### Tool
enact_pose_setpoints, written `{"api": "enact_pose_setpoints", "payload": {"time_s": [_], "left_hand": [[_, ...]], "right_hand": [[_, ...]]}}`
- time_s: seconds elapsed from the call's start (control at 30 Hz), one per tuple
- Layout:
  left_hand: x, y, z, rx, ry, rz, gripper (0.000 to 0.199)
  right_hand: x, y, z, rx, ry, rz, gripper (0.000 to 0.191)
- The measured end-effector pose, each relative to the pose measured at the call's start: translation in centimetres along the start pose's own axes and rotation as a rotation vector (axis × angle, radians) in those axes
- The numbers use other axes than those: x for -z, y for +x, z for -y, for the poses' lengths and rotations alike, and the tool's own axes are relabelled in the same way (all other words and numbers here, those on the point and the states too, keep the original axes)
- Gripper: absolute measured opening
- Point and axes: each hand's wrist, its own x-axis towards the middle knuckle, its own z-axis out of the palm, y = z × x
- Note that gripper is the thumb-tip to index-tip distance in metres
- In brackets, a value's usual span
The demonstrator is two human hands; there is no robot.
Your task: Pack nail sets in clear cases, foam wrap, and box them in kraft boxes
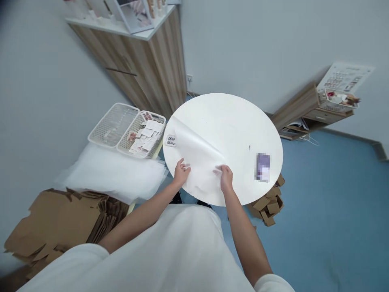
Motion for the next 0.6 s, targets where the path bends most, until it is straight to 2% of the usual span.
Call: {"api": "enact_pose_setpoints", "payload": {"time_s": [0.07, 0.13, 0.27, 0.37, 0.43, 0.5, 0.6], "left_hand": [[-1.8, 0.0, -0.1, -0.078, 0.107, 0.027, 0.064], [-3.2, -0.1, 0.0, -0.15, 0.212, 0.063, 0.063], [-4.6, -0.9, 0.5, -0.192, 0.402, 0.187, 0.061], [-4.7, -1.5, 0.8, -0.198, 0.508, 0.23, 0.06], [-4.5, -1.7, 0.8, -0.2, 0.531, 0.236, 0.06], [-4.5, -1.6, 0.6, -0.193, 0.536, 0.237, 0.061], [-4.6, -1.1, 0.3, -0.196, 0.531, 0.215, 0.061]], "right_hand": [[2.9, 0.1, -0.9, 0.035, -0.014, -0.031, 0.019], [5.4, 0.0, -1.8, 0.042, -0.017, -0.008, 0.02], [8.2, 0.3, -2.6, -0.065, 0.03, 0.143, 0.043], [8.4, 1.8, -2.2, -0.118, 0.059, 0.166, 0.065], [7.8, 3.4, -1.4, -0.094, 0.033, 0.184, 0.072], [7.0, 4.9, -0.3, -0.034, -0.046, 0.236, 0.069], [6.1, 6.4, 1.3, 0.165, -0.209, 0.245, 0.046]]}}
